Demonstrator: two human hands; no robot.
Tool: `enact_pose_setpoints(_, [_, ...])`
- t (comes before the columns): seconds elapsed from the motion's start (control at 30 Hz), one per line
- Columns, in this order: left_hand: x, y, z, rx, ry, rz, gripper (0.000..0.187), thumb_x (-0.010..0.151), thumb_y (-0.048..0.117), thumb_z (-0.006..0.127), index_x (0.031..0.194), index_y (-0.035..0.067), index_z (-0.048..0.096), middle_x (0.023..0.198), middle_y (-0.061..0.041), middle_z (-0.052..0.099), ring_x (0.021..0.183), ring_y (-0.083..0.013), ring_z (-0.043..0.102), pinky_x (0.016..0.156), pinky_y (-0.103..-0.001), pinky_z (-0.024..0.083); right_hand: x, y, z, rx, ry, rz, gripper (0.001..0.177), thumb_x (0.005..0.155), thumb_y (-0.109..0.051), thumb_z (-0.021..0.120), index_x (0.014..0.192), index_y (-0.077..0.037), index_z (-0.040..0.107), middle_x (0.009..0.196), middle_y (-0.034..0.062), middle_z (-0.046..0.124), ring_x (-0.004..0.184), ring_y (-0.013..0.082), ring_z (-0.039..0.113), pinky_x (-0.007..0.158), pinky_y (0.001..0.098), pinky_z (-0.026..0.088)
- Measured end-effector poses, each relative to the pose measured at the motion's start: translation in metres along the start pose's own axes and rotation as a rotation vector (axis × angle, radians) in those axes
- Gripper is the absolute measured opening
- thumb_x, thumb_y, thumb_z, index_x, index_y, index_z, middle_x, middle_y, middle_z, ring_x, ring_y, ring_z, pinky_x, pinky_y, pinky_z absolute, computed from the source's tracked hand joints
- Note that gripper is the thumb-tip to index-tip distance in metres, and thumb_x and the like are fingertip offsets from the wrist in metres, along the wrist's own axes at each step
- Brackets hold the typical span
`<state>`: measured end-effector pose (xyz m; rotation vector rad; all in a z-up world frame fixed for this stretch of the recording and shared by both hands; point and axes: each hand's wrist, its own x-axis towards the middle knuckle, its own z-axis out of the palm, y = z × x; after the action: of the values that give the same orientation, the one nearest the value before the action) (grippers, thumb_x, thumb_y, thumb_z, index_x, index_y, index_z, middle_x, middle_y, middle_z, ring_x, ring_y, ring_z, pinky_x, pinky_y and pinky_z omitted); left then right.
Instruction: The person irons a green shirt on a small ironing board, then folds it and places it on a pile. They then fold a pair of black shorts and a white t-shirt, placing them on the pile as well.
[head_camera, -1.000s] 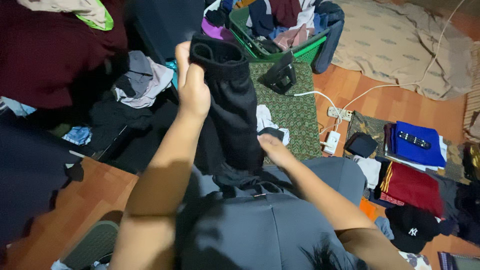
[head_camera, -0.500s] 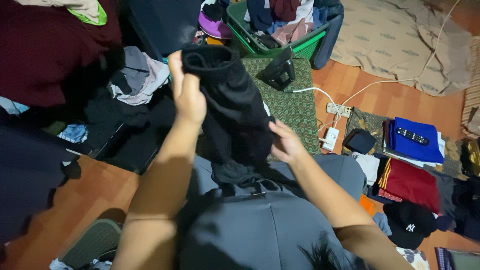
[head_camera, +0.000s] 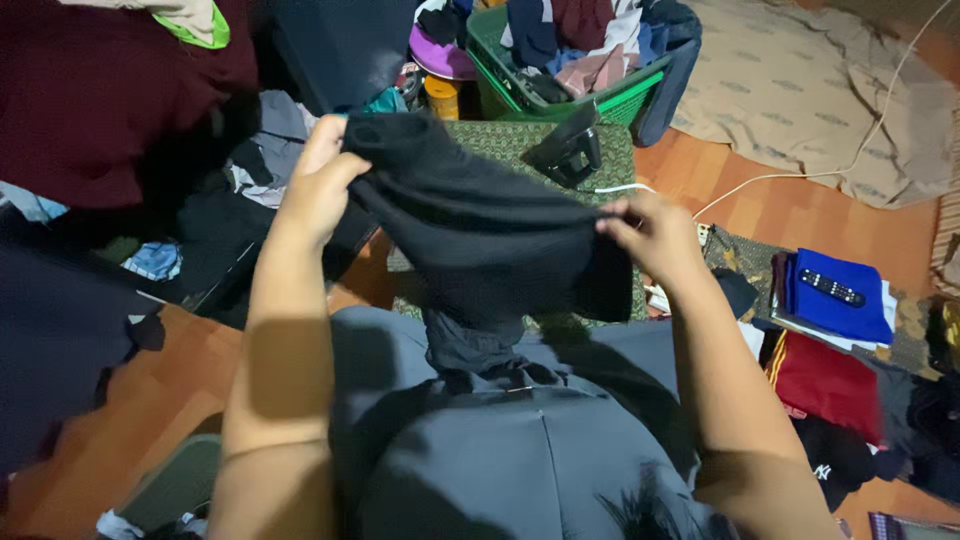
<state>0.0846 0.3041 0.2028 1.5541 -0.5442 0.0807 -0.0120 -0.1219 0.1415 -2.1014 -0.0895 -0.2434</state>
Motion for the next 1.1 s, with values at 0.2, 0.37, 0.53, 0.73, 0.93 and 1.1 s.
enact_pose_setpoints(0.2, [0.043, -0.025, 0.011, -0.018, -0.093, 0.194, 0.032, 0.098, -0.006, 0.061, 0.126, 0.003, 0.048, 0.125, -0.006, 0.058, 0.121, -0.0135, 0.055, 0.109, -0.029, 0.044, 0.100, 0.076, 0.029, -0.160, 0.284, -0.284, 0.021, 0.082, 0.002, 0.082, 0.099, 0.000, 0.070, 0.099, 0.0128, 0.066, 0.091, 0.0269, 0.065, 0.079, 0.0409, 0.054])
enact_pose_setpoints(0.37, [-0.005, 0.028, 0.047, 0.238, -0.303, 0.508, 0.037, 0.091, -0.010, 0.056, 0.120, 0.006, 0.039, 0.136, -0.011, 0.059, 0.132, -0.0204, 0.058, 0.119, -0.031, 0.044, 0.128, 0.145, 0.053, 0.463, 0.317, -0.318, 0.037, 0.088, 0.021, 0.057, 0.115, -0.003, 0.063, 0.128, 0.0104, 0.062, 0.115, 0.0257, 0.061, 0.098, 0.0376, 0.048])
enact_pose_setpoints(0.53, [-0.088, -0.013, 0.103, 0.579, -0.554, 0.188, 0.062, 0.073, 0.004, 0.068, 0.134, 0.009, 0.056, 0.114, -0.014, 0.065, 0.107, -0.0344, 0.067, 0.094, -0.041, 0.051, 0.070, 0.190, 0.107, 0.802, 0.299, 0.384, 0.038, 0.086, 0.014, 0.048, 0.115, -0.008, 0.060, 0.145, 0.0029, 0.057, 0.096, 0.0222, 0.060, 0.076, 0.0369, 0.049])
enact_pose_setpoints(0.73, [-0.159, -0.123, 0.145, 0.504, -0.678, 0.133, 0.055, 0.082, 0.007, 0.063, 0.135, 0.007, 0.049, 0.134, -0.019, 0.063, 0.115, -0.0386, 0.065, 0.095, -0.044, 0.053, 0.000, 0.217, 0.154, 1.268, 0.146, 0.917, 0.044, 0.087, 0.004, 0.049, 0.128, -0.011, 0.054, 0.142, 0.0097, 0.058, 0.107, 0.0288, 0.061, 0.089, 0.0438, 0.050])
enact_pose_setpoints(0.93, [-0.166, -0.129, 0.148, 0.466, -0.644, 0.011, 0.056, 0.084, 0.007, 0.063, 0.139, 0.009, 0.050, 0.127, -0.017, 0.065, 0.116, -0.0360, 0.066, 0.097, -0.043, 0.053, 0.018, 0.207, 0.149, 1.274, 0.171, 0.845, 0.053, 0.089, -0.005, 0.049, 0.142, -0.014, 0.049, 0.138, 0.0165, 0.058, 0.118, 0.0353, 0.062, 0.101, 0.0508, 0.051])
enact_pose_setpoints(1.1, [-0.160, -0.121, 0.147, 0.415, -0.630, 0.026, 0.057, 0.085, 0.005, 0.062, 0.140, 0.007, 0.048, 0.128, -0.019, 0.064, 0.118, -0.0374, 0.064, 0.099, -0.044, 0.052, 0.039, 0.193, 0.163, 0.317, 0.192, 0.026, 0.078, 0.076, 0.015, 0.044, 0.150, -0.010, 0.048, 0.152, 0.0204, 0.051, 0.140, 0.0383, 0.051, 0.118, 0.0420, 0.040])
